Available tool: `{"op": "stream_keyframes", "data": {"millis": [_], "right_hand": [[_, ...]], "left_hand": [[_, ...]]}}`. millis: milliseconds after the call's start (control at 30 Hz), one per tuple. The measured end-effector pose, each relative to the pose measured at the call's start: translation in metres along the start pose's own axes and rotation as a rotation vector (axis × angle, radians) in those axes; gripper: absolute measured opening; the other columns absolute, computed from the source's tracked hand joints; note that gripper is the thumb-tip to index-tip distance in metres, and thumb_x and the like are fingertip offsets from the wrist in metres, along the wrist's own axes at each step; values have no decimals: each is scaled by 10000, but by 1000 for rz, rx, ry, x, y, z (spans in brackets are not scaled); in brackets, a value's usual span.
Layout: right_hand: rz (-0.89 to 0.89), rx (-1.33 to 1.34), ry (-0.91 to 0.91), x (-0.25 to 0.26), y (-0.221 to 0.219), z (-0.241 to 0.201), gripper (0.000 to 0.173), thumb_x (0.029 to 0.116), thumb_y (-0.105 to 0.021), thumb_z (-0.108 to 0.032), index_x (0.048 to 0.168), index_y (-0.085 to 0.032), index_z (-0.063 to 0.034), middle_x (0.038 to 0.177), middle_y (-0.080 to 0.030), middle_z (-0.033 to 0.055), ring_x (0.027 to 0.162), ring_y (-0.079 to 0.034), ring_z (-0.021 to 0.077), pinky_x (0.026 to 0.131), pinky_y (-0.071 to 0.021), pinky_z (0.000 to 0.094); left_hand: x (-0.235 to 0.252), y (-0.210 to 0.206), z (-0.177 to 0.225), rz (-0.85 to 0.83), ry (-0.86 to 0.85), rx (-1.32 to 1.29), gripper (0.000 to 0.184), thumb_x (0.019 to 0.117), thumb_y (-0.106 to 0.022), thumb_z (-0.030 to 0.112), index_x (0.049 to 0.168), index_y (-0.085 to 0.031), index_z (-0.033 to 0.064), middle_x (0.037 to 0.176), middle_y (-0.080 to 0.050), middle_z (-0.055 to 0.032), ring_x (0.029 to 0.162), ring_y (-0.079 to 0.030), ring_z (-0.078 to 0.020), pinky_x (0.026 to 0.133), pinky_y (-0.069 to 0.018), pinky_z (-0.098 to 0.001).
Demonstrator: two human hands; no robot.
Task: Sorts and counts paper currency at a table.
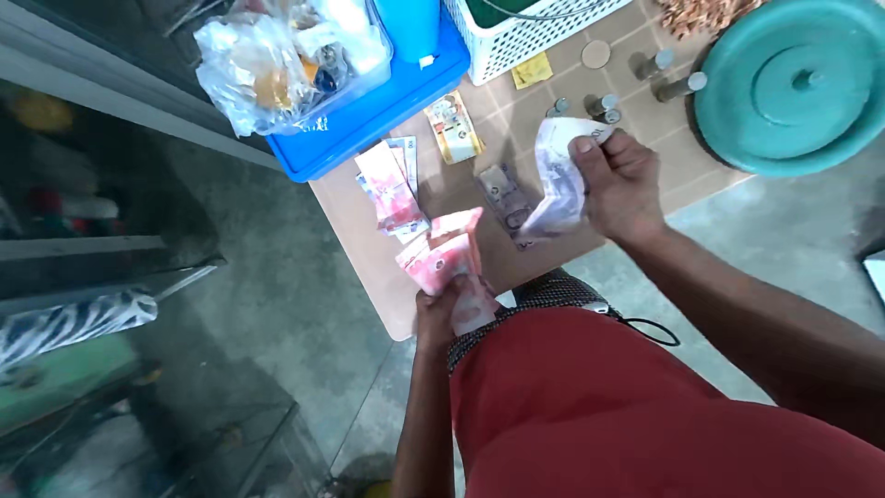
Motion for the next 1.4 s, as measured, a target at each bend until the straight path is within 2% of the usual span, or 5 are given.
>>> {"op": "stream_keyframes", "data": {"millis": [133,267,833,1267,1400], "right_hand": [[-175,-392,-59,18,-2,12,231,1032,-602,-202,1056,-652,22,814,-642,33,691,-605,37,683,-541,235],[-329,-580,-100,27,-32,32,522,1029,-620,-211,1410,-497,125,1324,-564,342,1188,-599,451,1024,-495,545],[-633,189,-299,-47,-76,11,548,981,-588,-96,1490,-426,27,1180,-666,130,1001,-656,108,908,-555,296],[-563,-308,-153,-54,-22,6,198,1027,-563,-104,1170,-567,34,846,-636,125,734,-636,176,706,-555,376],[-421,-654,90,-47,11,-4,222,1000,-591,-69,1187,-624,47,971,-687,190,808,-704,316,728,-599,513]], "left_hand": [[2,10,-1,88,37,-58,120,941,-573,-7,1028,-655,-25,840,-750,-94,753,-739,-166,715,-639,-352],[2,2,7,70,16,-23,113,919,-590,-22,1015,-648,-15,839,-751,-83,762,-740,-159,728,-638,-348],[16,-48,22,21,-137,-197,174,993,-536,96,1137,-596,20,930,-739,-63,861,-730,-147,807,-625,-362],[21,-105,14,-251,-206,-61,245,972,-541,51,1212,-574,81,1007,-721,2,953,-699,-101,880,-589,-348],[26,-98,14,-319,-155,97,740,966,-617,221,1575,-205,136,1389,-552,-57,1188,-605,-166,998,-534,-405]]}}
Point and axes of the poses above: each hand's wrist, its own x-axis towards the middle knuckle, its own y-axis out of the back of the hand, z = x × y, the point moved 5 cm from there along x, towards the middle knuckle
